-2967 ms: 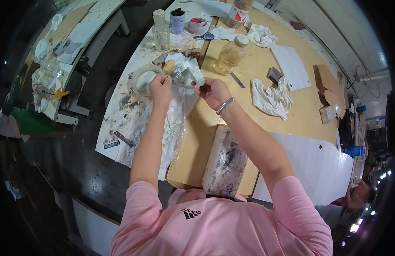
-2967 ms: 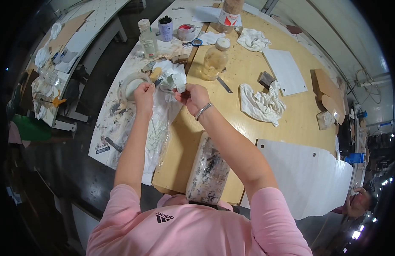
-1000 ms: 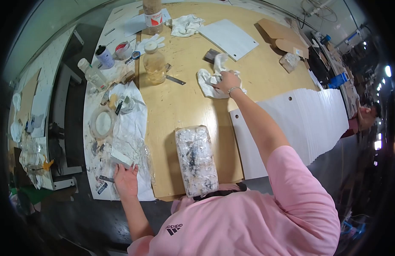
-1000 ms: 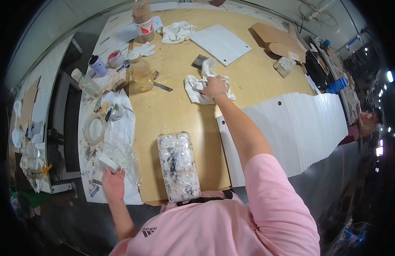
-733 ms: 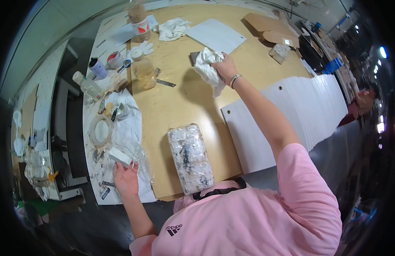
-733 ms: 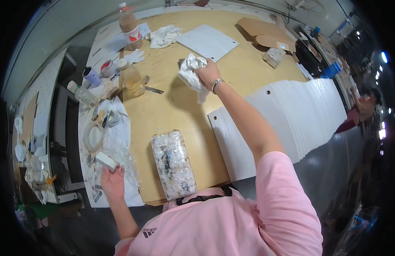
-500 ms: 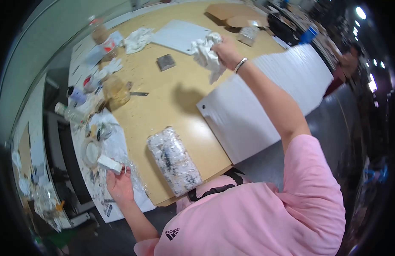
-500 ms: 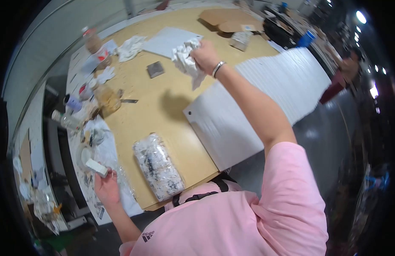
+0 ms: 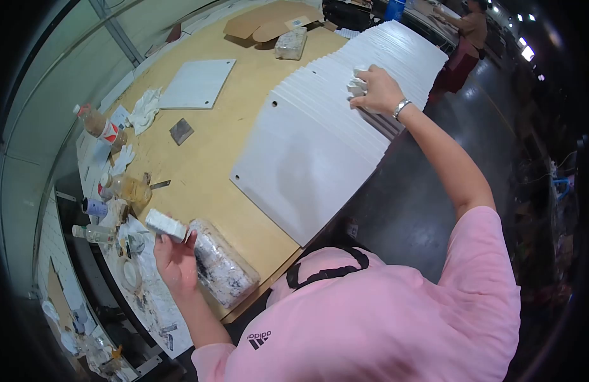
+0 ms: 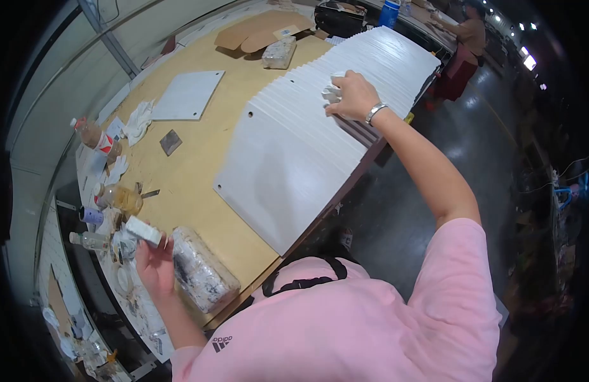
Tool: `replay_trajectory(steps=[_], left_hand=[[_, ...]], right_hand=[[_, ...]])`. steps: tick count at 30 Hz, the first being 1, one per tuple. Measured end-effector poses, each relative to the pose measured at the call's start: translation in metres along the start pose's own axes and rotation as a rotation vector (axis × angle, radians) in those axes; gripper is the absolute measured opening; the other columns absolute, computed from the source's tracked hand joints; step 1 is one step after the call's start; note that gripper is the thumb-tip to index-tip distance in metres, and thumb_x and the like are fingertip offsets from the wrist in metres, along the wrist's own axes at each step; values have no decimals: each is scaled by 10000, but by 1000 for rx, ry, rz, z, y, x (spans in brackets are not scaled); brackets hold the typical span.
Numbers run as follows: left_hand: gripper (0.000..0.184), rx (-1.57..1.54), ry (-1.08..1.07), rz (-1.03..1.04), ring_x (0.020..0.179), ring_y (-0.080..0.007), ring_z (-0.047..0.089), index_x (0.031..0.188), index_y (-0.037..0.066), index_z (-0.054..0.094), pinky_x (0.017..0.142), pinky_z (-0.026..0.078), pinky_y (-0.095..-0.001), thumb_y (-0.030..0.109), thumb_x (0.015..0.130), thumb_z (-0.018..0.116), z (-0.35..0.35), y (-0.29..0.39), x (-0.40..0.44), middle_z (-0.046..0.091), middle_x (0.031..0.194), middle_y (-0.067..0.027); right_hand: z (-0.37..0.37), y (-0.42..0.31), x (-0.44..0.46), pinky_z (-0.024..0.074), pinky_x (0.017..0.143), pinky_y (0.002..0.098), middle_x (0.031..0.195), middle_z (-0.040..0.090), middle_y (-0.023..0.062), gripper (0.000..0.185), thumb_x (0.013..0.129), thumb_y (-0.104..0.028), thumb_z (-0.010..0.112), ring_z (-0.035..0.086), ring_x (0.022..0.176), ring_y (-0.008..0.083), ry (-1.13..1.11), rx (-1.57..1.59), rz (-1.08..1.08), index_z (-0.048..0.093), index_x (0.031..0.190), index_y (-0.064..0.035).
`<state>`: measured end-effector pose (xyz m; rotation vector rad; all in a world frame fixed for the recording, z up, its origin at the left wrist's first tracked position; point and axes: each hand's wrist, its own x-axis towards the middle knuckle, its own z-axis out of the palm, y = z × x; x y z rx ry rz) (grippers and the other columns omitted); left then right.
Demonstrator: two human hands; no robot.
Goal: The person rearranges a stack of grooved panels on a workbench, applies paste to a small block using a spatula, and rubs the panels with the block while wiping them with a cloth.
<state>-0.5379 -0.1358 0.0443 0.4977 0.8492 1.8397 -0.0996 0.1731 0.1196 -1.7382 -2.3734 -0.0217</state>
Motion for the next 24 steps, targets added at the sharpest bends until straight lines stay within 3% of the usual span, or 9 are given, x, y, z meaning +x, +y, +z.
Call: replay_trajectory(steps=[3,6,9,10,12,15,24], left_hand=[[433,166,-42,-23,1080,-212,639,1379,-6,484,890,554,-397,120,978,587,71,-26,12,632,1251,-114],[427,389,-137,-11,1054,-187,638,1361,-26,504,890,541,-372,91,963,601,129,-56,35,638,1234,-100],[397,657,-183,92,1031,-172,633,1314,-29,550,885,529,-355,74,939,628,169,-93,65,644,1202,-84],[368,741,-181,129,1008,-165,635,1275,-28,582,878,528,-346,65,925,644,189,-103,73,658,1164,-80],[323,956,-153,241,956,-160,641,1196,-27,635,849,525,-330,58,888,684,215,-121,94,681,1079,-80],[294,1289,-94,444,883,-175,647,1106,-20,677,795,515,-318,66,831,739,231,-146,123,700,970,-95],[275,1728,-274,643,902,-289,626,1036,42,699,807,497,-390,95,775,767,279,-177,123,673,956,-100]], right_hand=[[29,33,7,516,897,434,1126,651,185,438,719,-330,796,635,1027,380,383,47,-342,705,1077,-95],[25,53,22,526,873,418,1076,684,147,341,799,-239,712,654,1002,359,35,252,-360,706,1121,-128],[0,78,32,528,842,384,1058,711,112,397,759,-32,635,673,952,301,202,439,-380,681,1150,-87],[-6,95,40,539,816,414,981,708,111,312,792,-136,643,679,929,312,290,359,-378,708,1097,-150],[-2,137,63,534,790,439,972,699,100,271,775,-127,644,672,921,321,367,164,-409,702,1040,-129],[17,181,78,531,754,455,920,668,88,211,766,-139,649,655,902,323,278,70,-352,688,972,-120],[33,184,67,502,631,404,826,599,38,222,794,-315,697,592,783,258,392,250,-440,655,873,-112]])
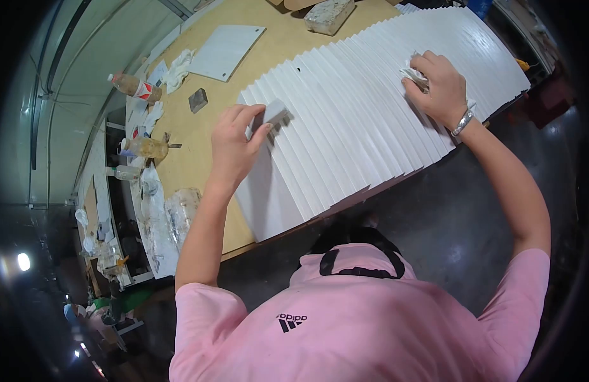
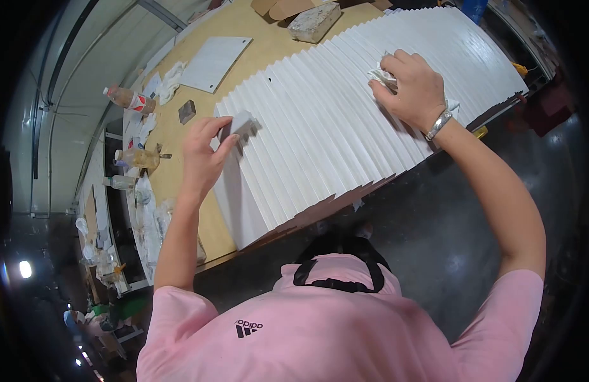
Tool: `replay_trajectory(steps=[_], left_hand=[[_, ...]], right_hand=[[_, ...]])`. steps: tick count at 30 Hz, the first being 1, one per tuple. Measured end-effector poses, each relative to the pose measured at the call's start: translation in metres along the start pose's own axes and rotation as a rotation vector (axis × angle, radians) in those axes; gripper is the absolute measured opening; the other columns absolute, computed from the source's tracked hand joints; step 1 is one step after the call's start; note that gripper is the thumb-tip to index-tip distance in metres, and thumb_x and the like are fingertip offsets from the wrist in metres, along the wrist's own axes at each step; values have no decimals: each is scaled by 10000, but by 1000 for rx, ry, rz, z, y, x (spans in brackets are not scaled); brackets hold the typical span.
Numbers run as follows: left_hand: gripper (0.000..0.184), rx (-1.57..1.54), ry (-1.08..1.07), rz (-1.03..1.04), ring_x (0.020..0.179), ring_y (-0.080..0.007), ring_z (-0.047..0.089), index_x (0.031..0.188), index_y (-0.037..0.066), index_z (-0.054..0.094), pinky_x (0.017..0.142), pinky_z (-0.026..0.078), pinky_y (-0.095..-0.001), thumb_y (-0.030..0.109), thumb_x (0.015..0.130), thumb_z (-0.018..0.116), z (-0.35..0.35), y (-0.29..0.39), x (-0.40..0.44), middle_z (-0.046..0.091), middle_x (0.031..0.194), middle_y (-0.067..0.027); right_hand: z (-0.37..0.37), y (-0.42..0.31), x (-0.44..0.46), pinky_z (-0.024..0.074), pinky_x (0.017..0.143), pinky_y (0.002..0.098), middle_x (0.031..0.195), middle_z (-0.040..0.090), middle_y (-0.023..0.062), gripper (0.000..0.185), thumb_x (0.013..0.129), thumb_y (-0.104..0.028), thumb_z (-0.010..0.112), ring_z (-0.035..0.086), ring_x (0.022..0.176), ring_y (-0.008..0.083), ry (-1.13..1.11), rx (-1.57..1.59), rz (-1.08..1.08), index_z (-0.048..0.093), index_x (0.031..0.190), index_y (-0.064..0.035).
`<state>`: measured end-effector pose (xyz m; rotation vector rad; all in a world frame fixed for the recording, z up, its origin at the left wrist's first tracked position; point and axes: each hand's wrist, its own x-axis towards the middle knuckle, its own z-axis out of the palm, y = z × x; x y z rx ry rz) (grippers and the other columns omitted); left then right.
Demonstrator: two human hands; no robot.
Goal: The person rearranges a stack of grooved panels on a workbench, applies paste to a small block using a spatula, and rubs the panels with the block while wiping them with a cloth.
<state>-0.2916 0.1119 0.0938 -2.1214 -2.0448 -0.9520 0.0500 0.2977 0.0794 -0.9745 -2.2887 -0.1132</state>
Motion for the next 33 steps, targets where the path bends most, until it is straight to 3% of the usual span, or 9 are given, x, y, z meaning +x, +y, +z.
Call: replay_trajectory(steps=[8,13,19,22,24,27,28,30,33], left_hand=[[286,92,4,-107,927,-319,639,1031,25,725,831,499,-401,158,781,768,24,-78,79,687,957,-138],[302,-7,-61,-156,931,-311,647,1046,12,728,839,501,-394,154,782,767,11,-68,82,700,961,-148],[279,17,40,-199,897,-281,657,1031,4,728,811,514,-371,122,780,762,15,-93,92,713,971,-147],[278,-134,40,-145,888,-276,655,1020,4,727,802,516,-367,125,774,769,9,-69,92,711,965,-143],[285,-163,12,-31,896,-284,651,1019,14,727,806,511,-372,120,759,776,14,-53,93,704,958,-136],[308,-112,-53,131,844,-254,634,1053,-4,717,788,499,-348,84,765,780,34,-33,101,691,936,-117],[296,-68,-88,128,861,-303,631,1040,7,720,799,497,-382,110,768,776,38,-31,107,687,937,-127],[291,30,-40,75,859,-304,629,1039,9,720,798,495,-385,127,778,771,53,-49,123,687,933,-128],[296,73,-26,52,864,-301,638,1046,10,721,798,499,-379,154,791,762,48,-54,135,694,947,-141]], right_hand=[[0,-3,0,496,614,398,821,604,31,234,843,-341,700,592,770,251,23,-17,42,664,879,-113],[1,-8,1,505,620,404,845,604,29,184,839,-290,696,592,791,255,10,-43,77,648,855,-113],[2,-10,4,525,646,396,879,614,29,136,758,-180,701,595,816,253,-42,-119,36,640,851,-102],[-9,-41,10,533,669,386,915,625,31,171,695,-103,689,594,837,256,-41,92,-150,642,859,-92],[-7,-82,11,536,697,367,951,635,28,217,673,-51,656,597,868,254,-144,188,-227,659,887,-85],[4,-118,13,533,705,349,950,631,22,182,703,-68,670,596,947,221,-323,61,-245,677,885,-63],[4,-122,18,532,705,346,948,630,22,167,709,-69,670,593,961,216,-388,42,-254,685,876,-62],[2,-127,26,530,706,341,945,628,21,140,721,-73,671,586,990,207,-521,13,-268,699,858,-60],[4,-128,25,529,709,335,946,629,9,111,729,-80,670,580,1010,199,-521,16,-300,712,831,-67]])
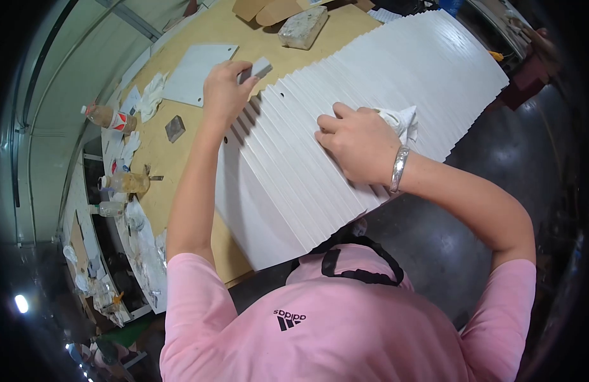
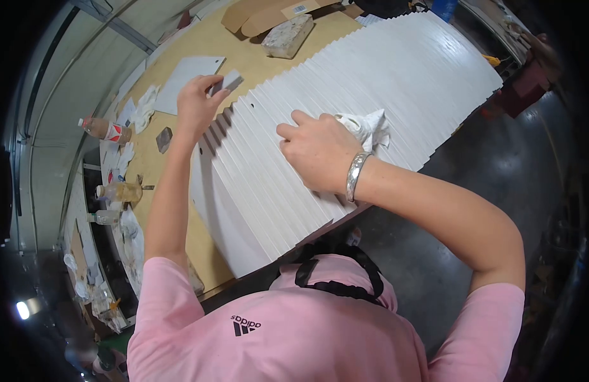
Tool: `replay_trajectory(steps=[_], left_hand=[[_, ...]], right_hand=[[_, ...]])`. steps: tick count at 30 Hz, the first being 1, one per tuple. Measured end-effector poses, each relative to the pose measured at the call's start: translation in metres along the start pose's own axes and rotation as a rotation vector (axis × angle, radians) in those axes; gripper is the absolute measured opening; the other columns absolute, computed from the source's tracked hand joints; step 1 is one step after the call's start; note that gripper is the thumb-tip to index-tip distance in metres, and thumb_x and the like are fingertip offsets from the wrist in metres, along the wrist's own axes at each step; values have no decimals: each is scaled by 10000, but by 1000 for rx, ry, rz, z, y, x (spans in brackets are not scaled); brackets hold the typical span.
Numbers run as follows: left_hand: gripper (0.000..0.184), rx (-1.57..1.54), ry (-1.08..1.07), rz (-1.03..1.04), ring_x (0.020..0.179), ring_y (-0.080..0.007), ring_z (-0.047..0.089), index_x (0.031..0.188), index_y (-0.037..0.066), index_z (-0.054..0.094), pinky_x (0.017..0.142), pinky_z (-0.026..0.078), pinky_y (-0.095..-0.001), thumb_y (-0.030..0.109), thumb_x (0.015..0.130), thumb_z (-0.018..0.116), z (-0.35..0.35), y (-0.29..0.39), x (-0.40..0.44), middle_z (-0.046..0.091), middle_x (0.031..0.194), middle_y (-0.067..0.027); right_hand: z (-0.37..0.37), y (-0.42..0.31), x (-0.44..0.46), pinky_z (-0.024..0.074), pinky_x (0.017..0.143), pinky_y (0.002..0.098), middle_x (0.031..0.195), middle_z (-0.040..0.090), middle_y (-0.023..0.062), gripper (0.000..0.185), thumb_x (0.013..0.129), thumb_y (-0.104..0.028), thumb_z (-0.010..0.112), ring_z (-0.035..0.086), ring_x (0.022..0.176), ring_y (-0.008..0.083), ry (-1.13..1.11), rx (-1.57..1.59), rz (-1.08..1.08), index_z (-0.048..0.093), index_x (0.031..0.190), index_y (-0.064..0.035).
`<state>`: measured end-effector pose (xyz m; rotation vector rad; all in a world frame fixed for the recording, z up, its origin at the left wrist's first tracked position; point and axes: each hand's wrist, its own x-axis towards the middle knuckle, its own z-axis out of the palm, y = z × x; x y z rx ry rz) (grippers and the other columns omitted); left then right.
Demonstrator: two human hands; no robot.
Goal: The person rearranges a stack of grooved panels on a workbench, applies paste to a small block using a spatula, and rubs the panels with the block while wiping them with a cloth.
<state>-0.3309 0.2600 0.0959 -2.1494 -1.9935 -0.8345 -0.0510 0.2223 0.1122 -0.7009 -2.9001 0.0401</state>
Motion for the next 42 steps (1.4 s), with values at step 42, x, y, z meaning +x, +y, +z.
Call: replay_trajectory(steps=[42], left_hand=[[330,-168,-191,-233,885,-258,694,1067,15,738,797,529,-344,140,765,782,-42,-18,-24,731,982,-143]], right_hand=[[17,151,-71,549,757,431,951,593,81,217,792,-203,642,590,930,283,384,-267,676,633,979,-95]])
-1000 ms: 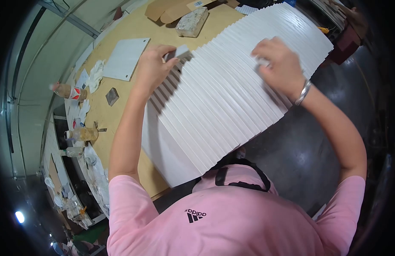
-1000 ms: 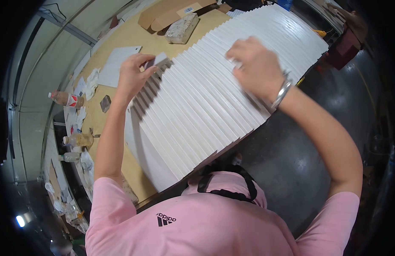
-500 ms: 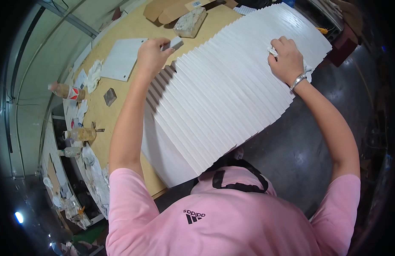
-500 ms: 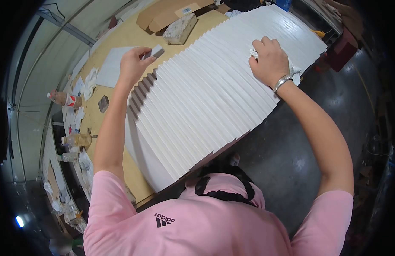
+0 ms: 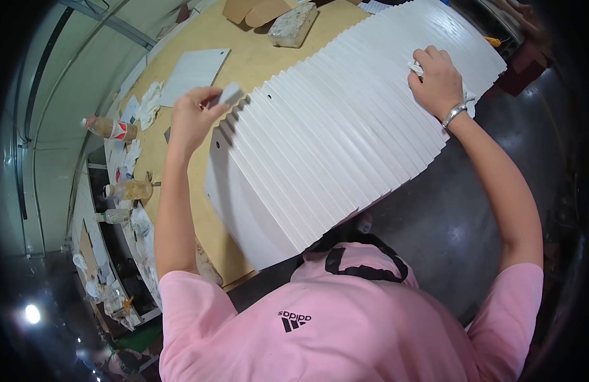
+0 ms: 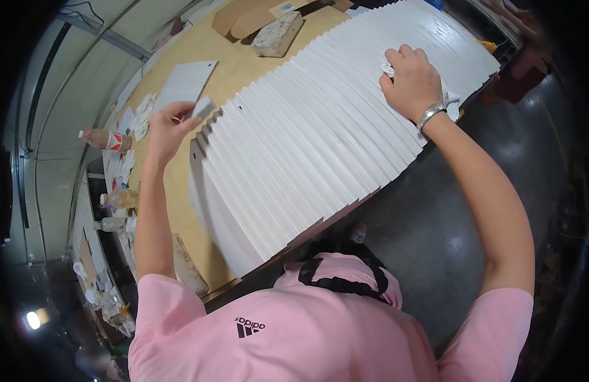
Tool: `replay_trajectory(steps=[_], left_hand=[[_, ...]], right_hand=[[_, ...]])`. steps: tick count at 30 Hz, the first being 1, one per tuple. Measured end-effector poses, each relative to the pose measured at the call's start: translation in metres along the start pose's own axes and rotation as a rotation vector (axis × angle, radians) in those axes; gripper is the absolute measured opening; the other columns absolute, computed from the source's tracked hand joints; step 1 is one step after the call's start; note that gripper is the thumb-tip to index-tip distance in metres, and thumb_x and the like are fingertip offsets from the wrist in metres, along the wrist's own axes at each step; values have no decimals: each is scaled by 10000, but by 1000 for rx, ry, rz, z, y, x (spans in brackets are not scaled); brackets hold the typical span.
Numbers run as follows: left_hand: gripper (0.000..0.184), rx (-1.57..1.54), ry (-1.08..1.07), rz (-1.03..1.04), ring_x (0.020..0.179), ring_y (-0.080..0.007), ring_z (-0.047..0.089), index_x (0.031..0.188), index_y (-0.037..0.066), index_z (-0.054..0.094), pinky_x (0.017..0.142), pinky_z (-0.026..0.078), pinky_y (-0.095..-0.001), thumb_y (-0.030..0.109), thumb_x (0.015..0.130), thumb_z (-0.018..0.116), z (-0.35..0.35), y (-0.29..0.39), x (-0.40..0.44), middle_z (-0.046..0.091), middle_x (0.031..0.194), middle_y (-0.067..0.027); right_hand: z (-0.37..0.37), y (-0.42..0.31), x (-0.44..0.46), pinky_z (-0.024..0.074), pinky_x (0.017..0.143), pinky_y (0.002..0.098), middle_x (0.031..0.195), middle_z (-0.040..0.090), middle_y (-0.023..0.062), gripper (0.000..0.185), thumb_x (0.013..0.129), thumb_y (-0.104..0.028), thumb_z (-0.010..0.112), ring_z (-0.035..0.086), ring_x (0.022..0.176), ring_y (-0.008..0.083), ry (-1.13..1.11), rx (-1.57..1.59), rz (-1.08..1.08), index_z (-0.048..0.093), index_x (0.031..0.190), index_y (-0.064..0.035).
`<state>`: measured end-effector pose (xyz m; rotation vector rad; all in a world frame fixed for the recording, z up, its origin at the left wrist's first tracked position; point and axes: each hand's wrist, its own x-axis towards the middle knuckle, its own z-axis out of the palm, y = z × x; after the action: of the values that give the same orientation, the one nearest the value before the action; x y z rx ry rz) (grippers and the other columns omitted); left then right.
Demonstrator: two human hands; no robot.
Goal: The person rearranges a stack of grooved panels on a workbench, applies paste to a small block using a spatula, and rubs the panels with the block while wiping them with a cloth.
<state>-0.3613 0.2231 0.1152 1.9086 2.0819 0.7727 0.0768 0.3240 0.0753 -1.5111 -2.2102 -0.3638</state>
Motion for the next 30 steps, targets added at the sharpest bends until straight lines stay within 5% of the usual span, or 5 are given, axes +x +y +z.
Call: replay_trajectory(steps=[4,10,22,28,30], left_hand=[[338,235,22,-120,869,-225,690,1070,-16,726,779,530,-341,142,778,787,-5,-28,-10,727,975,-131],[349,4,-27,-17,847,-219,688,1090,-13,721,774,527,-333,159,793,782,-8,-30,-33,726,919,-124],[378,60,123,-257,773,-154,661,1089,-24,719,731,515,-280,188,785,794,-12,-61,-44,733,869,-97],[292,-189,127,5,719,-88,615,1062,-29,718,682,501,-256,94,803,770,0,9,-92,700,815,-40],[270,-117,56,153,753,-131,612,1017,-18,709,679,491,-277,73,772,777,10,41,-130,682,850,-61]], right_hand=[[2,1,0,550,761,428,959,593,81,218,797,-204,635,591,934,281,-4,-6,-9,632,984,-93],[0,-1,1,549,759,432,962,593,87,215,796,-199,630,589,934,287,-20,-16,7,631,976,-82],[4,3,0,548,743,463,949,603,91,226,795,-205,621,594,911,305,23,-7,-34,644,989,-92],[9,6,0,548,773,453,1003,634,99,251,820,-251,604,610,967,313,29,-57,-53,656,1000,-85],[-4,-2,-3,510,748,473,899,594,150,180,765,-202,626,588,895,353,104,14,-74,619,867,-54]])
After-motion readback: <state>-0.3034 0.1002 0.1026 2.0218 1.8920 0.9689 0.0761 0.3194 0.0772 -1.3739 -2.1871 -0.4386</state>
